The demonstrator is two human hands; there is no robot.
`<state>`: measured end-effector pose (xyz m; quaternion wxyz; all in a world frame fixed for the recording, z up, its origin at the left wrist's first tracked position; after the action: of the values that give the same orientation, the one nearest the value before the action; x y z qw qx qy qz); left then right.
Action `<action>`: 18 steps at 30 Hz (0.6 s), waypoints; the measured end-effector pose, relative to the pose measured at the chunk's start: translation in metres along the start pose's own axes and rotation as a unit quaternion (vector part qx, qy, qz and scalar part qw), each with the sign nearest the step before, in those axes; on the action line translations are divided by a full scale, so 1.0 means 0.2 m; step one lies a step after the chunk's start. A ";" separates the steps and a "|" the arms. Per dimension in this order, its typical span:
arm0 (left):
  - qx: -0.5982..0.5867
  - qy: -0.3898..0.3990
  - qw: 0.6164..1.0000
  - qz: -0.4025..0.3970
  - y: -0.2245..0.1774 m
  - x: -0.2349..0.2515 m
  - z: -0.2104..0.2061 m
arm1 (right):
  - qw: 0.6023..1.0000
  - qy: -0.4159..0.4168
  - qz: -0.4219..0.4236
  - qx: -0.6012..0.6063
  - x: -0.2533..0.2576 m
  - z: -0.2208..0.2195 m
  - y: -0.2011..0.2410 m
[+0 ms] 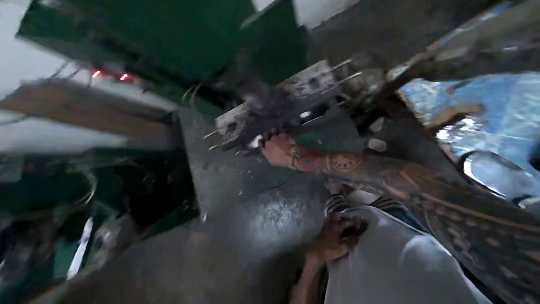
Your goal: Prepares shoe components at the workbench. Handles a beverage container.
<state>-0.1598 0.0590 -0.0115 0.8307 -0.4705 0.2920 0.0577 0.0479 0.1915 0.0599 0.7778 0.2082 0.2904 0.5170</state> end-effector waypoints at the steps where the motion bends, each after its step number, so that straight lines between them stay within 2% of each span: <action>1: -0.043 0.061 0.997 -0.008 0.02 0.02 0.04 | 1.000 0.006 0.005 0.000 -0.12 0.05 -0.07; 3: -0.115 0.202 0.973 0.006 0.09 0.14 0.08 | 0.998 0.017 -0.021 0.050 -0.52 0.13 -0.28; 4: -0.103 0.236 0.966 0.007 0.10 0.23 0.10 | 0.993 0.016 -0.054 0.103 -0.75 0.16 -0.39; 5: -0.048 0.234 0.971 0.000 0.08 0.33 0.12 | 0.983 -0.002 -0.095 0.159 -0.98 0.14 -0.51; 7: 0.137 0.145 0.980 -0.013 -0.13 0.56 0.15 | 0.948 -0.065 -0.202 0.237 -1.44 -0.02 -0.79; 9: 0.308 0.009 0.951 -0.019 -0.51 0.81 0.13 | 0.892 -0.119 -0.323 0.293 -1.92 -0.22 -1.00; 11: 0.369 -0.084 0.924 -0.058 -0.93 1.05 0.04 | 0.820 -0.158 -0.416 0.360 -2.34 -0.42 -1.10; 13: 0.397 -0.107 0.907 -0.087 -1.25 1.30 -0.05 | 0.766 -0.200 -0.457 0.406 -2.61 -0.60 -1.12; 14: 0.411 -0.103 0.902 -0.083 -1.34 1.42 -0.10 | 0.748 -0.218 -0.464 0.421 -2.70 -0.66 -1.12; 16: 0.439 -0.091 0.891 -0.067 -1.43 1.62 -0.18 | 0.729 -0.243 -0.459 0.447 -2.81 -0.74 -1.10; 18: 0.475 -0.083 0.875 -0.046 -1.43 1.74 -0.24 | 0.720 -0.251 -0.437 0.476 -2.82 -0.78 -1.10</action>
<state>0.2123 -0.2001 -0.0037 0.9771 -0.0251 0.1923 -0.0872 -0.0732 -0.4098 -0.0599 0.7601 0.5237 0.3508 -0.1581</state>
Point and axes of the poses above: each hand's wrist, its own x-axis towards the middle knuckle, its own z-axis out of the back of the hand, y = z × x, the point moved 1 cm from there along x, towards the middle knuckle, and after that the axes turned 10 degrees about x, right-handed, at the moved point
